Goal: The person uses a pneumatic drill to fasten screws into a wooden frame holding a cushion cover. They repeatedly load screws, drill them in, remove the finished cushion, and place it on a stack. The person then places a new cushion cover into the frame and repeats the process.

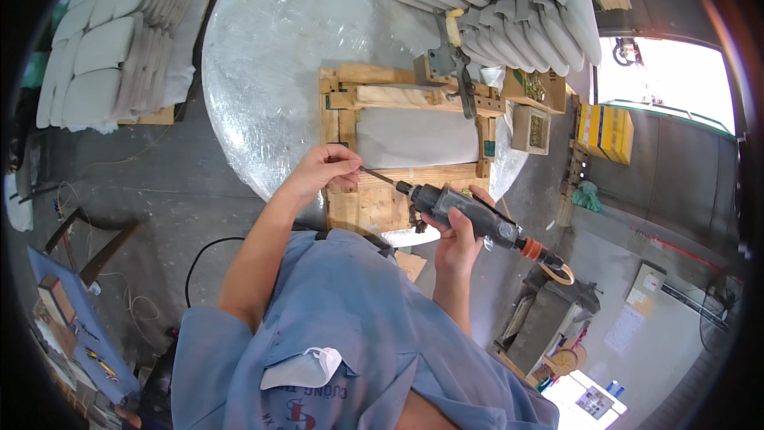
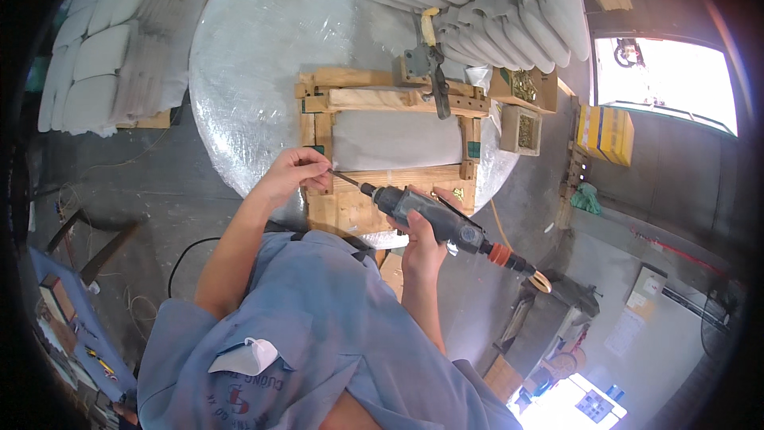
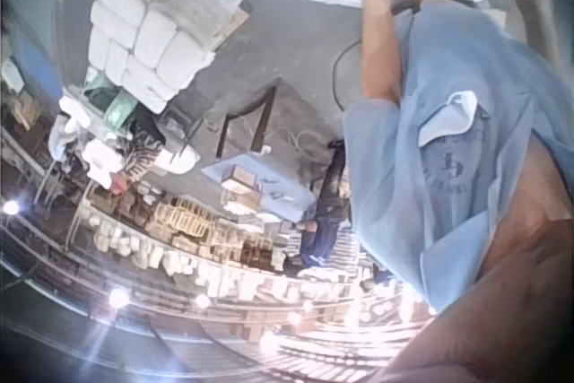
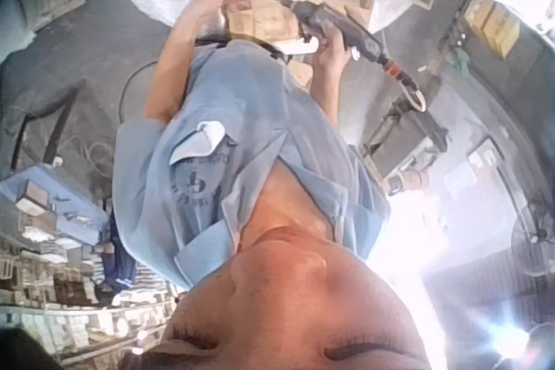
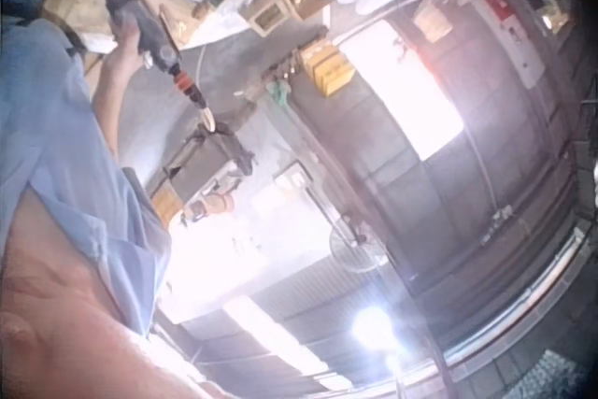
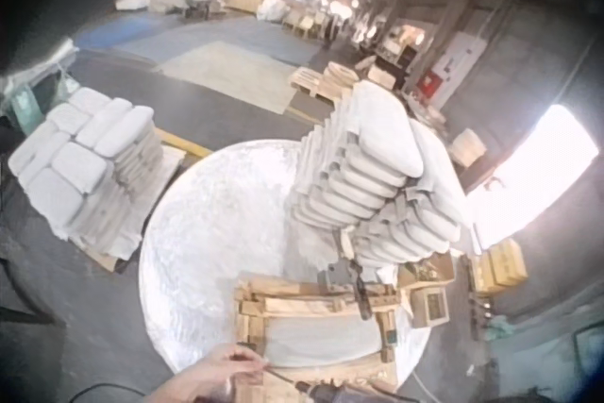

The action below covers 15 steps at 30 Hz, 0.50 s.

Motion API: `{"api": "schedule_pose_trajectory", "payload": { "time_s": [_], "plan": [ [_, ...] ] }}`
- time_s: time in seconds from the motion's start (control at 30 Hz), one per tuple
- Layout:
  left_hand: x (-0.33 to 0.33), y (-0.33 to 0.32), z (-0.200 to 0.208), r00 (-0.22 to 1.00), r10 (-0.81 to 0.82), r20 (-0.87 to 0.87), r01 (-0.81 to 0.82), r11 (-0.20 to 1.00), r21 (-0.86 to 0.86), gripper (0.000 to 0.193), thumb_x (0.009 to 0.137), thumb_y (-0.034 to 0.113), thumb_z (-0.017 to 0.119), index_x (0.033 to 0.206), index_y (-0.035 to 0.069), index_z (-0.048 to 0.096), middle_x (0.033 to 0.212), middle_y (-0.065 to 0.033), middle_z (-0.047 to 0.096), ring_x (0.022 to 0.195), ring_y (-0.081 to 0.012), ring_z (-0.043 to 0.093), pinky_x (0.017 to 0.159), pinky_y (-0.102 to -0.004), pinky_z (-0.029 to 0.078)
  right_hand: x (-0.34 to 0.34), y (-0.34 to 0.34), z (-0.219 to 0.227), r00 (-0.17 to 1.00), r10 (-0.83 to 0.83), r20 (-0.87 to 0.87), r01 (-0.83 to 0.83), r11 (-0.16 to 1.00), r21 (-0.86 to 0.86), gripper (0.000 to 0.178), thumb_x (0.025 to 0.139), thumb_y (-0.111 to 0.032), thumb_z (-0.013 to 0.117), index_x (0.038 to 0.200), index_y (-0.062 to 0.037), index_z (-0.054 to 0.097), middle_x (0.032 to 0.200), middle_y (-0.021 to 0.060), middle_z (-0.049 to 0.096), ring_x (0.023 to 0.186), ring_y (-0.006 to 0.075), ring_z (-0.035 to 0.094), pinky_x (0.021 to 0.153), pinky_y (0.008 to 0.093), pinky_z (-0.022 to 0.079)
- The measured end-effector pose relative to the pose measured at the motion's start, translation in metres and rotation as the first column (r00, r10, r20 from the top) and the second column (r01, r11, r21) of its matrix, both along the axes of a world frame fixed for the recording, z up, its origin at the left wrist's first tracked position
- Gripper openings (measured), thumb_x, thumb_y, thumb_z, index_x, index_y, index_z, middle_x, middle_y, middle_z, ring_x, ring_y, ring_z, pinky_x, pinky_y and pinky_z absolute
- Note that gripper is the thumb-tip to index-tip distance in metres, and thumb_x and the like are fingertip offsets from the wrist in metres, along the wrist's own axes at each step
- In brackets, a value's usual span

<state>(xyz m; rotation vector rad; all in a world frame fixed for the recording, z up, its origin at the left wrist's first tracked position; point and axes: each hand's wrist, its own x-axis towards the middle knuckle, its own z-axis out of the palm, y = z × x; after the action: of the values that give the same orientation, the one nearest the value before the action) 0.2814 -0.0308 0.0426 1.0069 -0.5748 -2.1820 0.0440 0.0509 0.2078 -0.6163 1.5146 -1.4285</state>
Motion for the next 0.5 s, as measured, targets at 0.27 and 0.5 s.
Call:
{"api": "schedule_pose_trajectory", "payload": {
  "time_s": [0.27,0.5],
  "plan": [
    [-0.009,-0.031,-0.028,0.953,0.02,0.301,-0.041,0.997,0.063,0.037,0.109,0.036,0.065,0.124,0.004,0.073,0.087,-0.0079,0.073,0.073,-0.0138,0.072,0.063,-0.0285,0.059,0.028,-0.041,-0.009,0.985,-0.064,-0.163,0.069,0.997,0.028,0.066,0.088,-0.004,0.078,0.145,-0.0069,0.045,0.133,0.0247,0.067,0.118,0.0308,0.07,0.095,0.0448,0.065],
    [-0.029,-0.036,-0.029,0.316,-0.013,0.949,0.725,0.649,-0.232,0.054,0.103,0.015,0.053,0.156,0.011,0.051,0.099,-0.0181,0.077,0.086,-0.0382,0.076,0.077,-0.0492,0.061,0.041,-0.079,-0.042,0.854,0.085,-0.513,-0.138,0.988,-0.066,0.064,0.085,0.001,0.082,0.14,-0.0035,0.049,0.129,0.0225,0.071,0.117,0.0281,0.069,0.108,0.0413,0.053]
  ]
}}
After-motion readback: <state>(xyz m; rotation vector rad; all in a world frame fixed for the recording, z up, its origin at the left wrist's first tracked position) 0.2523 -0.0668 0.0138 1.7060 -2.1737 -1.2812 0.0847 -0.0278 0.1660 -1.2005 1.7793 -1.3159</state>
